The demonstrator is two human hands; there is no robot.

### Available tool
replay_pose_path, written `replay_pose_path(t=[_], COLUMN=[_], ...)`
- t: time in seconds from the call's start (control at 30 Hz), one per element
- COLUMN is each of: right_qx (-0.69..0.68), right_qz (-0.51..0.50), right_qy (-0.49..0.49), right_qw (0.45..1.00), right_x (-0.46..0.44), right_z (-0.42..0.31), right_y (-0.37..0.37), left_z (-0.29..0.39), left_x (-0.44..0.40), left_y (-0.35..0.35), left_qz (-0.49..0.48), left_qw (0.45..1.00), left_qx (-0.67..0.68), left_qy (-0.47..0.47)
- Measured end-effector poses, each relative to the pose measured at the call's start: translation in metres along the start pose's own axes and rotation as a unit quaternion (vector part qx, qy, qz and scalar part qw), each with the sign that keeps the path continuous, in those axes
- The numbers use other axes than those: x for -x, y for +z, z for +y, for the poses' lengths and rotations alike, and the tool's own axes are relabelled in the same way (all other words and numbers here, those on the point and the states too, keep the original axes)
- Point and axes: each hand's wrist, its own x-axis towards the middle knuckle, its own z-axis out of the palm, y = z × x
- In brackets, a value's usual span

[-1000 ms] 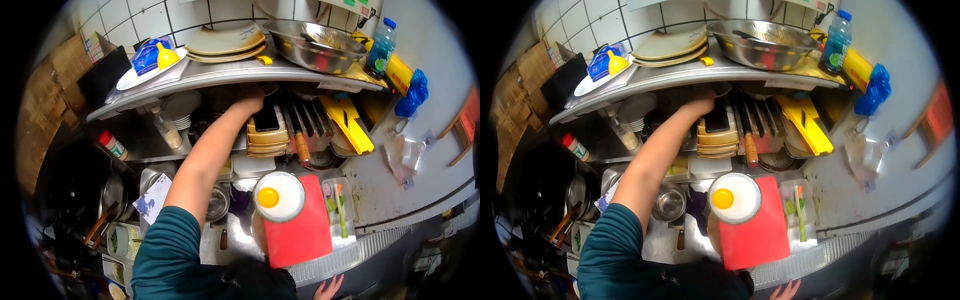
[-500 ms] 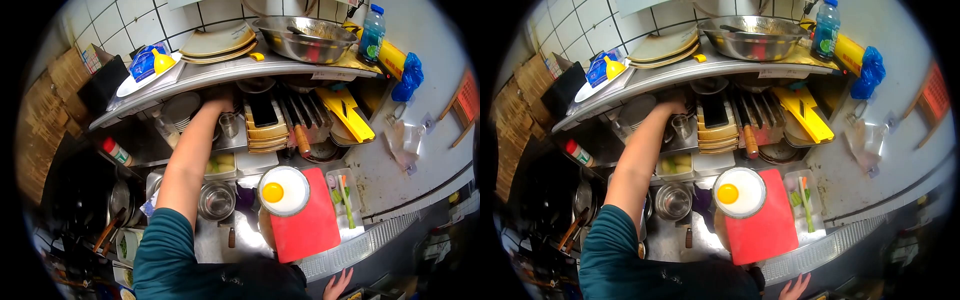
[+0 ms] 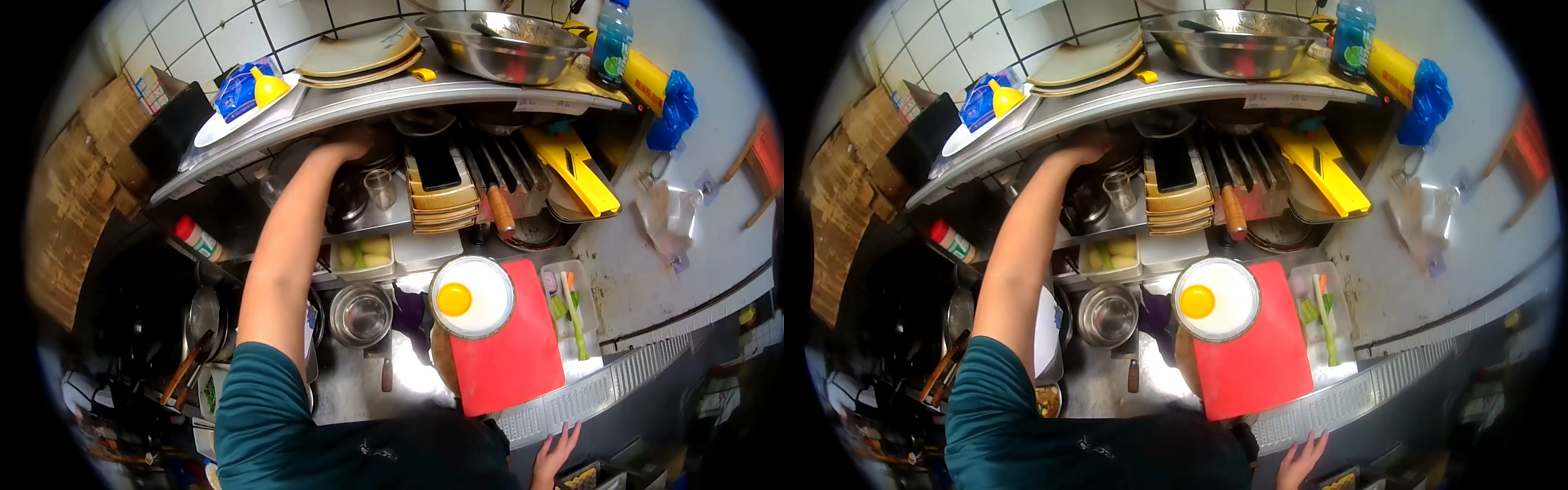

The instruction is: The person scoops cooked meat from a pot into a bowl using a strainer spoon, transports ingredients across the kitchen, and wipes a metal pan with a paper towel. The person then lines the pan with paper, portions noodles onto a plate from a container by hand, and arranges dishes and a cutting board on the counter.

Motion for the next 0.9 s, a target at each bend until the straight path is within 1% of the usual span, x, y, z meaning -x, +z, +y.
replay_pose_path(t=[0.07, 0.13, 0.2, 0.4, 0.47, 0.57, 0.63, 0.7, 0.73, 0.77, 0.8, 0.87, 0.9], right_qx=[0.008, -0.002, -0.006, -0.011, -0.012, -0.009, -0.010, -0.011, -0.011, -0.005, 0.001, 0.020, 0.025], right_qz=[-0.006, -0.002, 0.000, 0.002, 0.008, 0.012, 0.024, 0.028, 0.031, 0.032, 0.031, 0.033, 0.036], right_qy=[-0.003, -0.005, -0.015, -0.005, -0.007, 0.002, 0.011, 0.016, 0.023, 0.030, 0.037, 0.059, 0.065], right_qw=[1.000, 1.000, 1.000, 1.000, 1.000, 1.000, 1.000, 0.999, 0.999, 0.999, 0.999, 0.998, 0.997], right_x=[-0.002, -0.009, -0.017, -0.022, -0.019, -0.006, 0.002, 0.009, 0.013, 0.017, 0.020, 0.030, 0.036], right_z=[0.007, 0.003, -0.001, -0.005, -0.002, -0.001, 0.001, -0.001, -0.002, -0.003, -0.003, -0.002, 0.003], right_y=[0.004, 0.003, 0.000, -0.007, -0.008, -0.015, -0.019, -0.028, -0.033, -0.040, -0.048, -0.062, -0.066], left_z=[-0.009, 0.000, -0.007, 0.024, 0.031, 0.052, 0.083, 0.124, 0.142, 0.161, 0.189, 0.239, 0.260], left_x=[0.015, 0.033, 0.039, 0.060, 0.065, 0.072, 0.082, 0.099, 0.106, 0.114, 0.129, 0.164, 0.182], left_y=[-0.009, -0.028, -0.019, -0.046, -0.052, -0.066, -0.090, -0.113, -0.117, -0.115, -0.121, -0.132, -0.131], left_qz=[-0.032, -0.062, -0.024, -0.031, -0.018, -0.009, -0.006, 0.040, 0.086, 0.190, 0.301, 0.363, 0.352], left_qw=[0.998, 0.998, 0.999, 0.999, 0.999, 0.998, 0.999, 0.996, 0.991, 0.968, 0.922, 0.868, 0.852], left_qx=[-0.016, -0.003, 0.009, 0.033, 0.049, 0.049, 0.024, -0.021, -0.015, 0.056, 0.107, 0.162, 0.191], left_qy=[0.043, 0.018, 0.027, 0.011, 0.004, 0.023, 0.036, 0.073, 0.100, 0.153, 0.217, 0.298, 0.338])
